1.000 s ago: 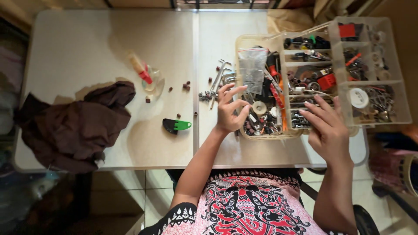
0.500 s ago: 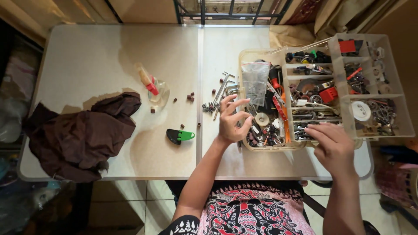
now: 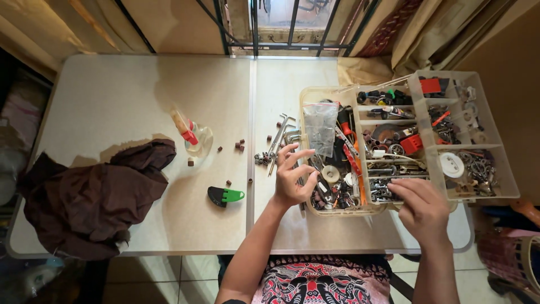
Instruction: The person sorts through various metal hardware components, including screws, nuts, and washers, inside a plastic organizer box and on the table surface by hand.
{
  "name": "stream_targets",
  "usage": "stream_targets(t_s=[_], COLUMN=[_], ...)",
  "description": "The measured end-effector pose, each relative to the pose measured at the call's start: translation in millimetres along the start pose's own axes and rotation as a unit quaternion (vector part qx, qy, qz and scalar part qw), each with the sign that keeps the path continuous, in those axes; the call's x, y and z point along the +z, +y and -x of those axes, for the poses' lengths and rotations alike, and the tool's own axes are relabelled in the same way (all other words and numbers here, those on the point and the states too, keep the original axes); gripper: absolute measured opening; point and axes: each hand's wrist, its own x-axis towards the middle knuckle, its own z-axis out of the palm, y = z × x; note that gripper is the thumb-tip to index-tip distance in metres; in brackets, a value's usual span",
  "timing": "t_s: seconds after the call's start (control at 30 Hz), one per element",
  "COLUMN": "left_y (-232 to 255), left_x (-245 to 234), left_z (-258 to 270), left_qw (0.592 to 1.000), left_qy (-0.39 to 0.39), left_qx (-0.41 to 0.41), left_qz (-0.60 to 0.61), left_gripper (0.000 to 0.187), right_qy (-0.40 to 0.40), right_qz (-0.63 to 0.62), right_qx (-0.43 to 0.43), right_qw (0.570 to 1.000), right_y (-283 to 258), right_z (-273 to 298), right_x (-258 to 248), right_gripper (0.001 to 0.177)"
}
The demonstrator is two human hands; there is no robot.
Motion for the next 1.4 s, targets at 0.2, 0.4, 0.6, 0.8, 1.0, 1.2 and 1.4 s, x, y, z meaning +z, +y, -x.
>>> stream_targets(t_s=[0.2,0.4,0.6,0.8,1.0,1.2,1.4], left_y=[1,2,0,-2,-3,-13,-15], left_x=[-1,-2,0,3,1,-13,-50], left_z=[0,-2,-1,-1,-1,-5,4], left_qw=[1.000,1.000,1.000,1.000,1.000,0.996,0.973], left_qy=[-0.001,-0.005,-0.012,-0.017,-0.016,-0.018,-0.061], left_qx=[-0.004,0.010,-0.002,-0.004,-0.012,-0.027,-0.162], left_qz=[-0.006,0.000,0.004,0.002,0.007,0.088,0.155], left_gripper=[0.005,0.006,0.007,0.006,0.007,0.020,0.032], right_qy=[0.052,0.103,0.090,0.054,-0.006,-0.039,-0.064], right_qz=[-0.010,0.065,0.006,-0.031,-0.023,-0.019,-0.024], right_qx=[-0.001,0.020,0.017,0.000,-0.001,-0.023,-0.023], right_qw=[0.999,0.992,0.996,0.998,1.000,0.999,0.997], right_y=[-2,-1,-14,-30,-28,-23,-16], right_z=[-14,-44,-74,-77,-73,-72,-60], right_x=[2,14,42,75,80,84,90], right_gripper=[0.030,0.023,0.026,0.024,0.021,0.023,0.018])
